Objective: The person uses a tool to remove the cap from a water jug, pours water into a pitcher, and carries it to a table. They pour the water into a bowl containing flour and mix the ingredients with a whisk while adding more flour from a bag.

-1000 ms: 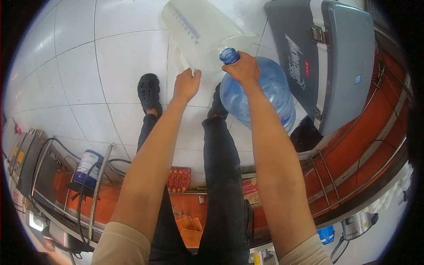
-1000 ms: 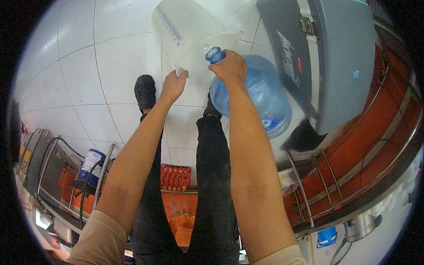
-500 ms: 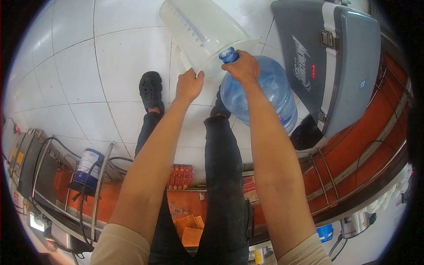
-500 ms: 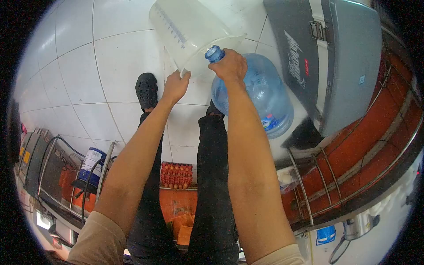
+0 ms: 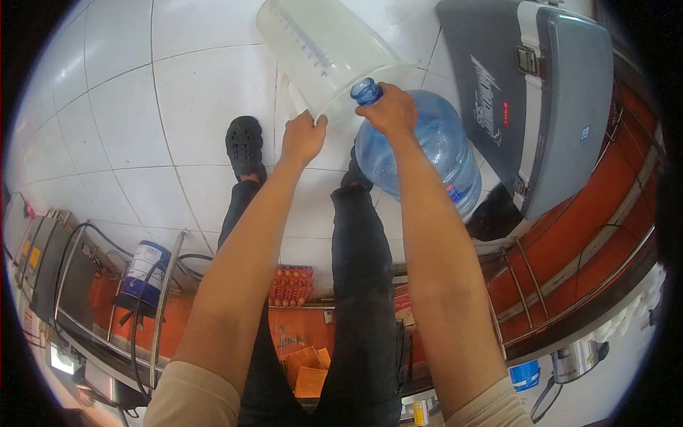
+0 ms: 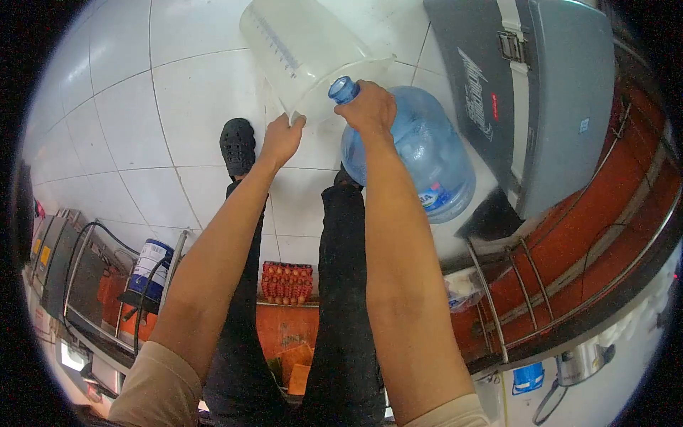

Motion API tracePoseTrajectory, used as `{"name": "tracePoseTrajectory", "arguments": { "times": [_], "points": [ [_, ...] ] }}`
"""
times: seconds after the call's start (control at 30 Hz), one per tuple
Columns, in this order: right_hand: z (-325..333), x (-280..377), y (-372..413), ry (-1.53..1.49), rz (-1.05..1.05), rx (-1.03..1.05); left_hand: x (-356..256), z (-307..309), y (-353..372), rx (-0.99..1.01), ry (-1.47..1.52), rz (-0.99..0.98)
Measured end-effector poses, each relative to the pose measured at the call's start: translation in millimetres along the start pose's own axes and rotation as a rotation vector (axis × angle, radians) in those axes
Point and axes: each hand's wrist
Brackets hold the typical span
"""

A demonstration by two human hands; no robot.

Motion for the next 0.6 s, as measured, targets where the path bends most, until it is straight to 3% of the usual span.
{"name": "tracePoseTrajectory", "arguments": {
  "times": [0.6],
  "points": [
    [-1.7, -2.2, 10.3, -0.020, 0.000, -0.024, 7.1, -5.9, 7.3, -0.009, 0.084, 0.023]
  ]
}}
Point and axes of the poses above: each hand's wrist, its own y-axis away from the middle knuckle, its own z-axis out of the back of the hand, x = y × z
